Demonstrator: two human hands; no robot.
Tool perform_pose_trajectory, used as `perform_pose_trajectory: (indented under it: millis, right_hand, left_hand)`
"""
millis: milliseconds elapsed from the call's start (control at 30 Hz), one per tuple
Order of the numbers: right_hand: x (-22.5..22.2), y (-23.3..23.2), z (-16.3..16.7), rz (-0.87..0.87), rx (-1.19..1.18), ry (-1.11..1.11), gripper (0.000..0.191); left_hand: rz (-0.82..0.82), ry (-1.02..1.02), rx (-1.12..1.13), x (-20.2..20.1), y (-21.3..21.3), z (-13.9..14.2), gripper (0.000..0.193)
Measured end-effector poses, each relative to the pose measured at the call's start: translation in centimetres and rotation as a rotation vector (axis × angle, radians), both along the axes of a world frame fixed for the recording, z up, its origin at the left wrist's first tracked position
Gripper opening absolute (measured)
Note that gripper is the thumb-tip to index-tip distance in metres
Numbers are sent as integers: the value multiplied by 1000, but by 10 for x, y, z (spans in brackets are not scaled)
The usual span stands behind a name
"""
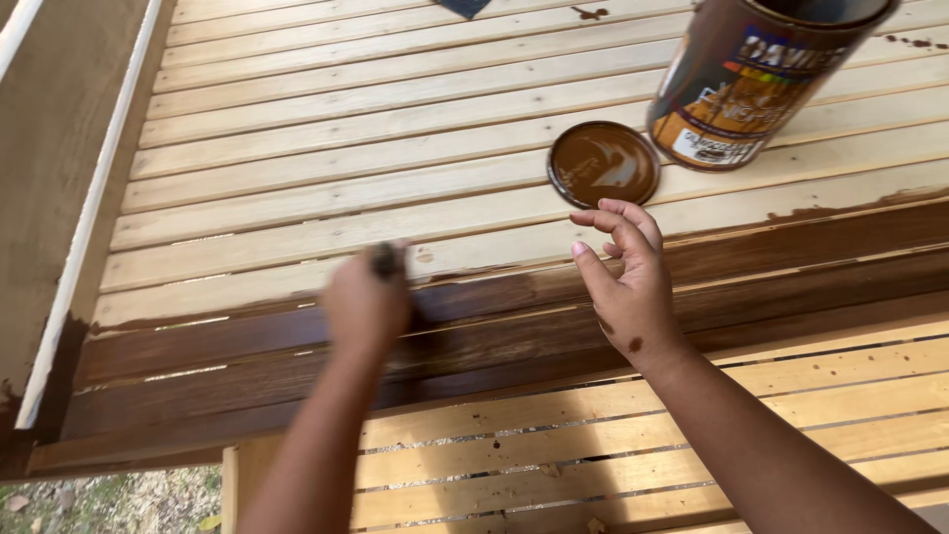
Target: The person applies brown wood stain to a slatted wooden table top using a wide brush, brushing along the slats and edges. They periodically dip the brush into the open stain can resting on the table and continue coating untreated sections of the surface.
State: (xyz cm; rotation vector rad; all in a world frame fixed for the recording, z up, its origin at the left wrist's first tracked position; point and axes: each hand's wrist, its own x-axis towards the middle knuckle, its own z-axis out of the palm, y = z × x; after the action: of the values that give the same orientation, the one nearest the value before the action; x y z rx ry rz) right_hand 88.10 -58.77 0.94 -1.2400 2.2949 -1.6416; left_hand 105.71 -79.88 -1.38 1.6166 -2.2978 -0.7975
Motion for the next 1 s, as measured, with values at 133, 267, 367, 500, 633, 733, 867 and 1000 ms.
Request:
perform_pose_trajectory:
  millis: [133, 267, 367, 500, 633, 733, 867, 1000]
  right_hand:
    - [-19, 18, -6, -46, 24, -65, 28]
    - [-35, 31, -15, -44, 22, -46, 26]
    - [-44, 33, -25, -31, -6, -20, 25]
    - [-49, 35, -36, -34, 16, -33, 26]
    - [-52, 37, -40, -20, 14, -140, 26]
    - [-61, 45, -39, -35, -7, -194, 26]
    - [-77, 65, -38, -80, 23, -69, 24]
    - [-91, 81, -33, -135, 27, -72, 24]
  left_hand:
    - [-134, 191, -163, -82, 64, -2, 49]
    - [-63, 293, 84, -103, 75, -11, 45]
    - [13, 441, 302, -54, 37, -18, 32]
    - [187, 463, 104, 38, -21, -34, 27]
    - [409, 726, 148, 90, -55, -46, 16]
    - [415, 815, 207, 89, -55, -52, 23]
    - [479, 770, 244, 30, -23, -52, 22]
    - [262, 655, 337, -91, 69, -58, 33]
